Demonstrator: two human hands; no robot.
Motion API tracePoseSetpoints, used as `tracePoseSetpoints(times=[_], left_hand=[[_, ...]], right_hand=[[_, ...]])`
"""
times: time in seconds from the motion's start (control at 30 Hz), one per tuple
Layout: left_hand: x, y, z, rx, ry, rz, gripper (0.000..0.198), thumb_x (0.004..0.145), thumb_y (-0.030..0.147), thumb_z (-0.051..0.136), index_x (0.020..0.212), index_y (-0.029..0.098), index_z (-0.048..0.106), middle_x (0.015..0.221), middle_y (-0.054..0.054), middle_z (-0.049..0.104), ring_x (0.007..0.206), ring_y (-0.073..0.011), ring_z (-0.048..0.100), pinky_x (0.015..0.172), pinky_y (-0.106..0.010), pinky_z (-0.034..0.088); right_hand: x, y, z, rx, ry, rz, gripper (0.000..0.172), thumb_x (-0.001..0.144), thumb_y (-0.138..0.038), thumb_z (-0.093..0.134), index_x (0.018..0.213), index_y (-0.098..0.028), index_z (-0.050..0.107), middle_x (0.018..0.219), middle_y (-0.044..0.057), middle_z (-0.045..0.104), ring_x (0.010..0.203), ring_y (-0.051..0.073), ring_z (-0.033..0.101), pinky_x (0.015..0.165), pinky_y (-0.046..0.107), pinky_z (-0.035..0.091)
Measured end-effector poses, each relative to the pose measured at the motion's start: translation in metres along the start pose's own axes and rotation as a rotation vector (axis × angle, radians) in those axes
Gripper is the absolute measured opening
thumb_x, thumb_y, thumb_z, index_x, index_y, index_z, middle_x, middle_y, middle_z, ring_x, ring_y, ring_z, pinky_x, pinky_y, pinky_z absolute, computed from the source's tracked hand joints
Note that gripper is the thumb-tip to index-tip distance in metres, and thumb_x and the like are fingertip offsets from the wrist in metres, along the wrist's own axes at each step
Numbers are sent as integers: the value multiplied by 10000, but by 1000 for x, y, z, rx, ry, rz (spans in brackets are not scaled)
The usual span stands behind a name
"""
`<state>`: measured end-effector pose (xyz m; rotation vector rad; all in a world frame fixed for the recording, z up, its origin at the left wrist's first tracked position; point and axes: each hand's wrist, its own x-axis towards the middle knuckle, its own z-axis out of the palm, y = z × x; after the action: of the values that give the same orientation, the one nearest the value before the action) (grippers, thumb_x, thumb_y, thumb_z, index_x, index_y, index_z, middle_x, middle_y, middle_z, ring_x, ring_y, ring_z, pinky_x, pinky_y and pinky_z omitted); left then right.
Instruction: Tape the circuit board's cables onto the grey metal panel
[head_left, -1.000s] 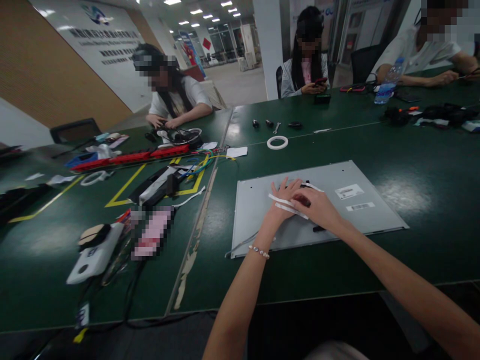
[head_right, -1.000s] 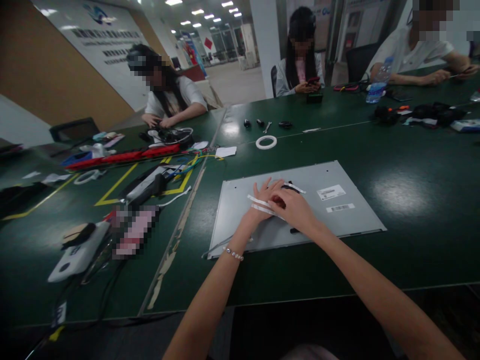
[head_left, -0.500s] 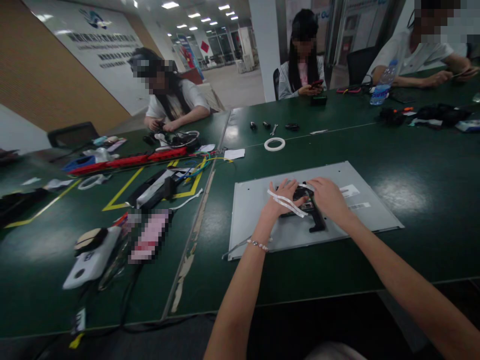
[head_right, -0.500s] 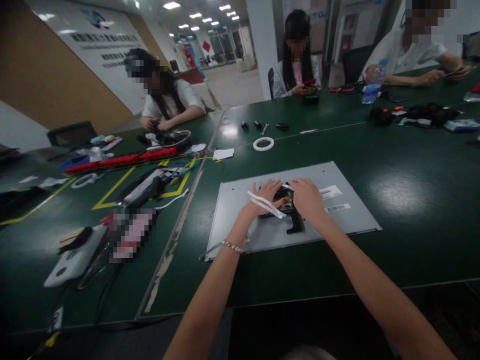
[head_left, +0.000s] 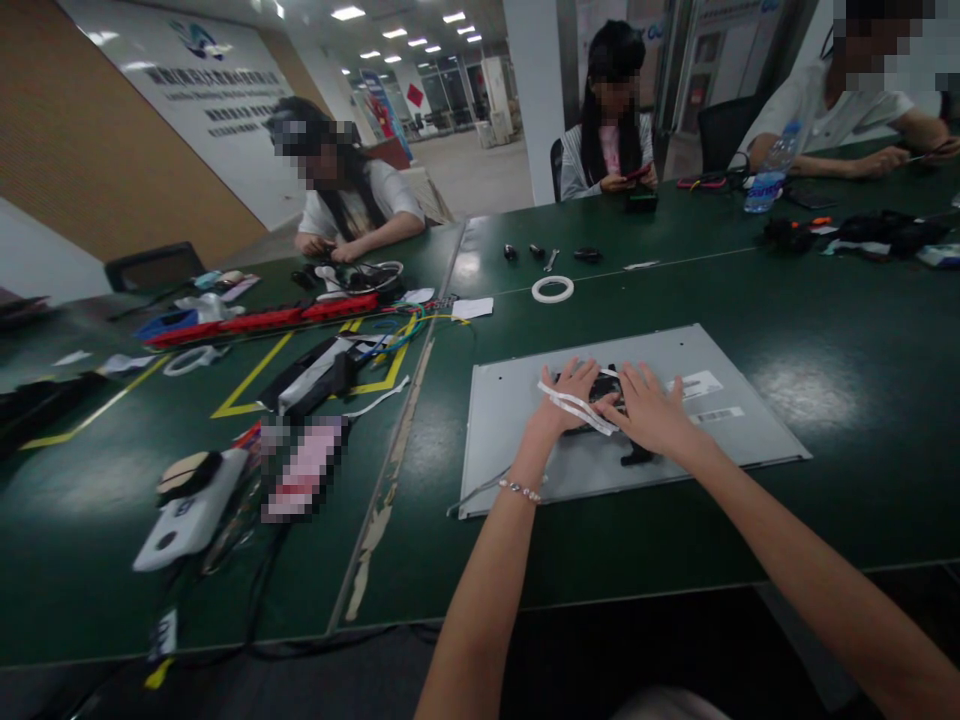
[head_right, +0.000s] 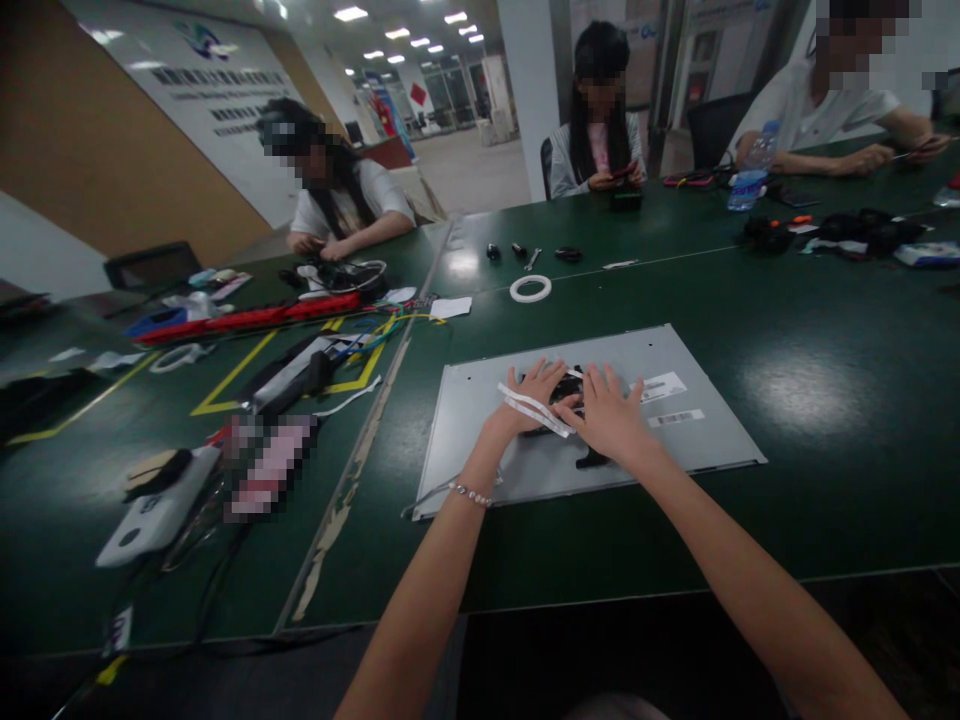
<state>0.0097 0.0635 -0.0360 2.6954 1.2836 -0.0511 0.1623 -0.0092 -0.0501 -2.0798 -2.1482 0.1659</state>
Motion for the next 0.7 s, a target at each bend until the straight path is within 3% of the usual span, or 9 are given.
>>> tracePoseSetpoints(times=[0.27,0.7], left_hand=[[3,-1,4,14,12,-11,657,916,620,272,1470,265,254,1551,-48,240,1445,-267,149,1111,-640,98],[1,1,5,-10,34,-14,653,912,590,306,1467,247,268,1548,-53,248,1448,-274,125,1106,-656,49]], right_hand=[[-1,3,-2,55,-9,-26,759,940,-623,200,1453,-83,346,1498,177,221,1399,353,128,1022,713,71],[-4,3,-10,78,24,-3,635,964,-541,257,1393,-107,431,1463,168,309,1386,355,169,990,745,80]])
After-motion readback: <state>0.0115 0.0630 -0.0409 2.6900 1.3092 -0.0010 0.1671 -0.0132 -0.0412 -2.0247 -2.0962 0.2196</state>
